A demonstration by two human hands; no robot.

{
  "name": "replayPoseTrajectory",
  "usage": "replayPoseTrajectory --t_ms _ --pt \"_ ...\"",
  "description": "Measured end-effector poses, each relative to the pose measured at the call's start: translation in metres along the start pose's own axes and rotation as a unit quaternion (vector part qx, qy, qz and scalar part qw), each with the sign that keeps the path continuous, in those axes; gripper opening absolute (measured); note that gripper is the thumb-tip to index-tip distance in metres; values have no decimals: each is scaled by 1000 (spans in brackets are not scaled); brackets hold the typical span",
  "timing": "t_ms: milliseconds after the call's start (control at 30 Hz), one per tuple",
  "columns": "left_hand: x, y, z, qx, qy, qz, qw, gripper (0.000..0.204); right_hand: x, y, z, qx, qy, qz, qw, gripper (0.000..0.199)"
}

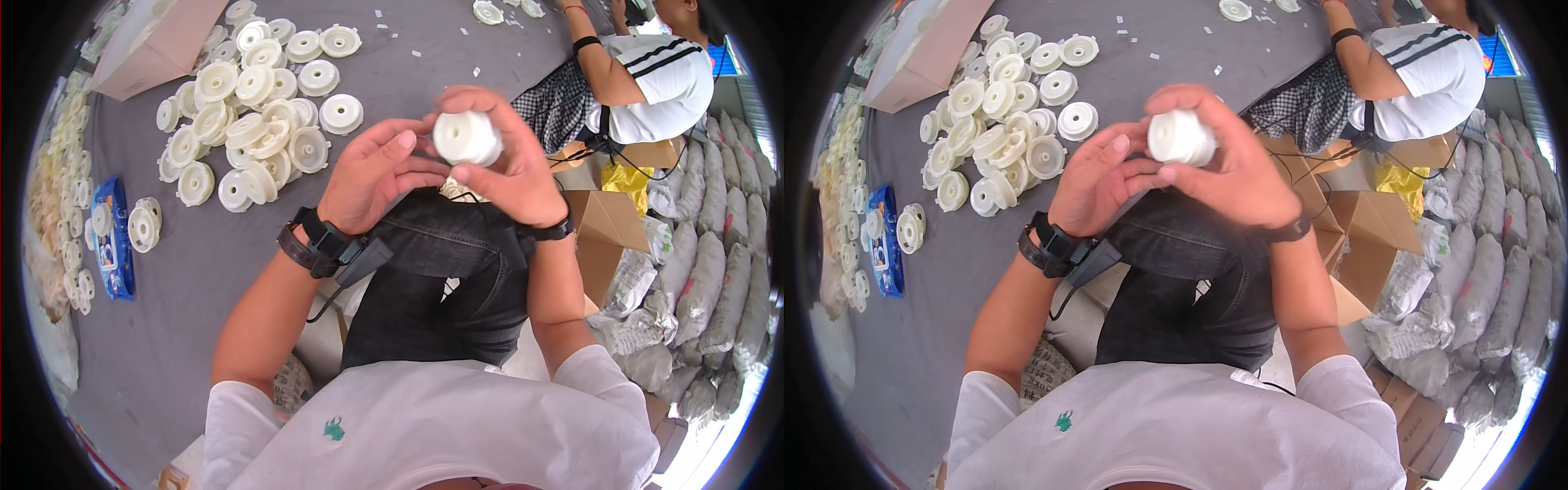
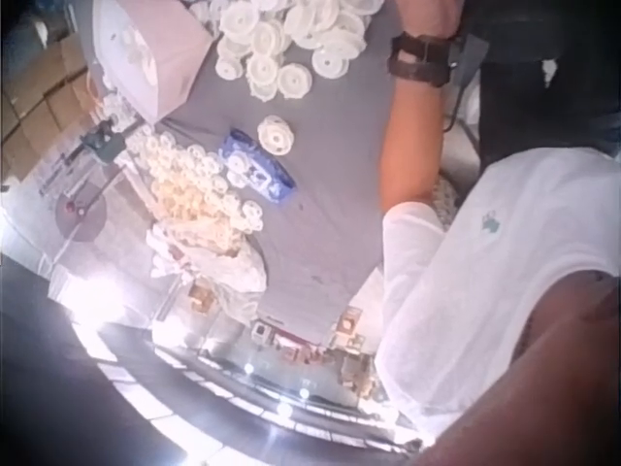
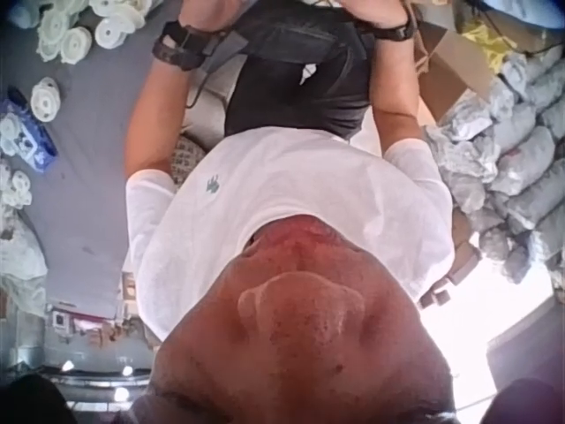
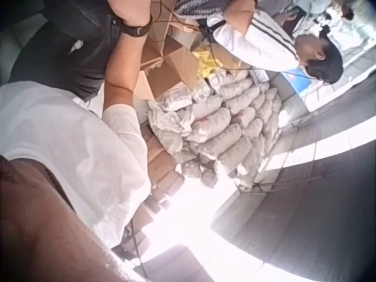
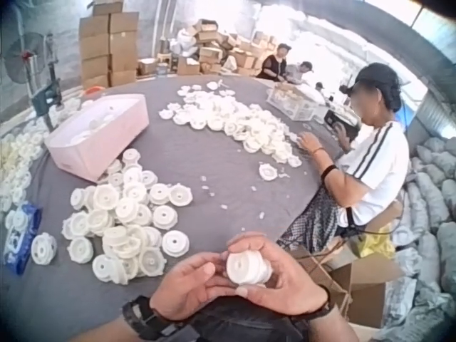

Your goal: Assemble white plastic disc-shaped components by hand.

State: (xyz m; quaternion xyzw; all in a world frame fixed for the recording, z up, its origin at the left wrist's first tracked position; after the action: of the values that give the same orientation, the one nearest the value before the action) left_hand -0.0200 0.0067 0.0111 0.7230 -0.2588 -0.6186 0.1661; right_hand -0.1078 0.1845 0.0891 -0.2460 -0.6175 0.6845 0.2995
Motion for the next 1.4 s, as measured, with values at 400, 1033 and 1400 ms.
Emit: replayPoseTrajectory --t_ms 400,1033,1400 --pt "-1 1 -2 -13 -4 24 1000 46 -30 6 6 36 -34 -190 981 77" --pt "1 3 -1 -99 50 2 994 39 -2 12 12 -66 -6 290 955 75" --pt "1 6 -3 -104 47 14 993 40 3 17 12 -44 46 264 962 78"
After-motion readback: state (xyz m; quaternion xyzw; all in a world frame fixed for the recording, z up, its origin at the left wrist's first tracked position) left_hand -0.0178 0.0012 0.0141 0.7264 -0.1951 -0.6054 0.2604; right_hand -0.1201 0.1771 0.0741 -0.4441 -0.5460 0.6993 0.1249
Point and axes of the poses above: each hand's wrist, its own z-axis towards the middle knuckle, its own x-axis out of the back of the hand, y = z × x, the point moved 1 cm from there along z, towards the middle knuckle, and after that the axes turned 8 degrees about y, right-handed, at the moved point
